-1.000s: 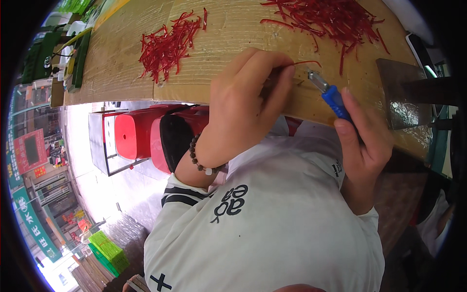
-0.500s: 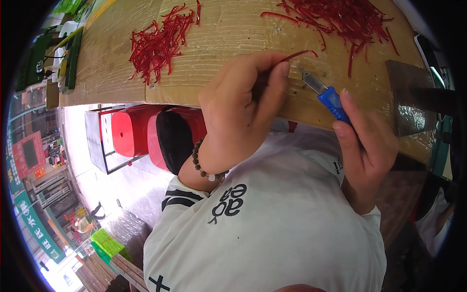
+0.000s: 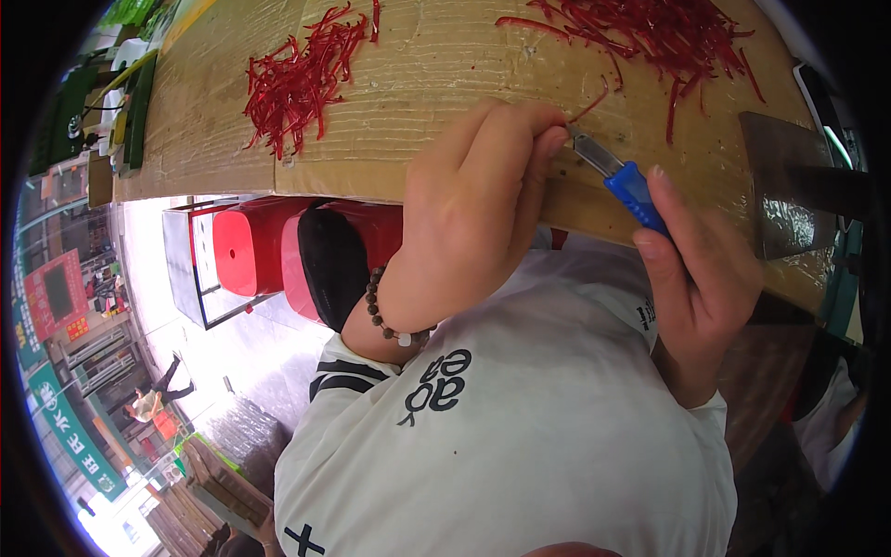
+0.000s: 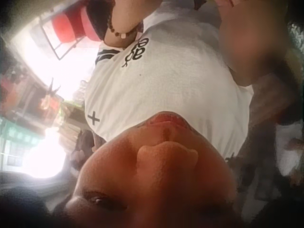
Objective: The person uses a blue utility knife to slice thin red vegetable strips on a wooden cutting board. They repeatedly pick up individual strips, cut them, and place them into a growing pile on the board.
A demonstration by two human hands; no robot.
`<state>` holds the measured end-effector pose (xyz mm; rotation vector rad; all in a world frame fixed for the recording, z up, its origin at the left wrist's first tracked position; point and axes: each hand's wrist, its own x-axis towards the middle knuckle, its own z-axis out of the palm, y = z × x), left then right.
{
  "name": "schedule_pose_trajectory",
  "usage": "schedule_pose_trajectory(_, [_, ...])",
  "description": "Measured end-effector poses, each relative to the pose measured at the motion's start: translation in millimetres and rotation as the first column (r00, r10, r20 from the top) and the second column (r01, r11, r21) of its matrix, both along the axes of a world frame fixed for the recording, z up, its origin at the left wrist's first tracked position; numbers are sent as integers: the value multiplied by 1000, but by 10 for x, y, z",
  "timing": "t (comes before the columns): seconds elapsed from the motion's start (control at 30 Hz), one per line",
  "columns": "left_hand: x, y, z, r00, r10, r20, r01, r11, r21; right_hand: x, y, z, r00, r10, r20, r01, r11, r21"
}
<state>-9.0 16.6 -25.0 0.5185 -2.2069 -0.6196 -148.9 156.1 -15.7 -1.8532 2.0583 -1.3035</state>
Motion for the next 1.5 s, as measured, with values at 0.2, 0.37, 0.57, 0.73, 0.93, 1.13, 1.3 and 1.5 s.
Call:
schedule_pose_trajectory(0.2, [0, -30, -31, 995, -32, -89, 20, 990, -139, -7, -11, 18, 1000, 18, -22, -18, 1000, 5])
schedule_pose_trajectory(0.37, [-13, -43, -111, 996, 28, -84, -47, 969, -241, 22, -6, 48, 996, -9, -85, 15, 997, 80])
schedule_pose_trajectory(0.57, [45, -33, -83, 988, 73, -139, -100, 975, -199, 65, -48, -20, 974, -220, -55, 223, 973, 58])
schedule_pose_trajectory(0.73, [36, -52, 1, 985, 94, -141, -109, 989, -101, 13, -67, -72, 992, -126, 33, 129, 983, -129])
schedule_pose_trajectory(0.93, [-234, -258, 303, 991, 136, -17, -137, 973, -187, -13, -10, -92, 994, -54, 92, 72, 975, -211])
schedule_pose_trajectory(1.13, [-181, -630, 388, 799, 558, 224, -341, 728, -594, -24, 9, -135, 998, -12, 61, 27, 965, -261])
schedule_pose_trajectory(1.3, [150, -796, 278, 738, 629, 245, -395, 697, -599, -56, 7, -115, 999, 10, 51, 4, 963, -269])
schedule_pose_trajectory(1.5, [248, -751, 207, 825, 493, 277, -282, 783, -555, -36, 1, -118, 1000, 6, 16, -2, 972, -233])
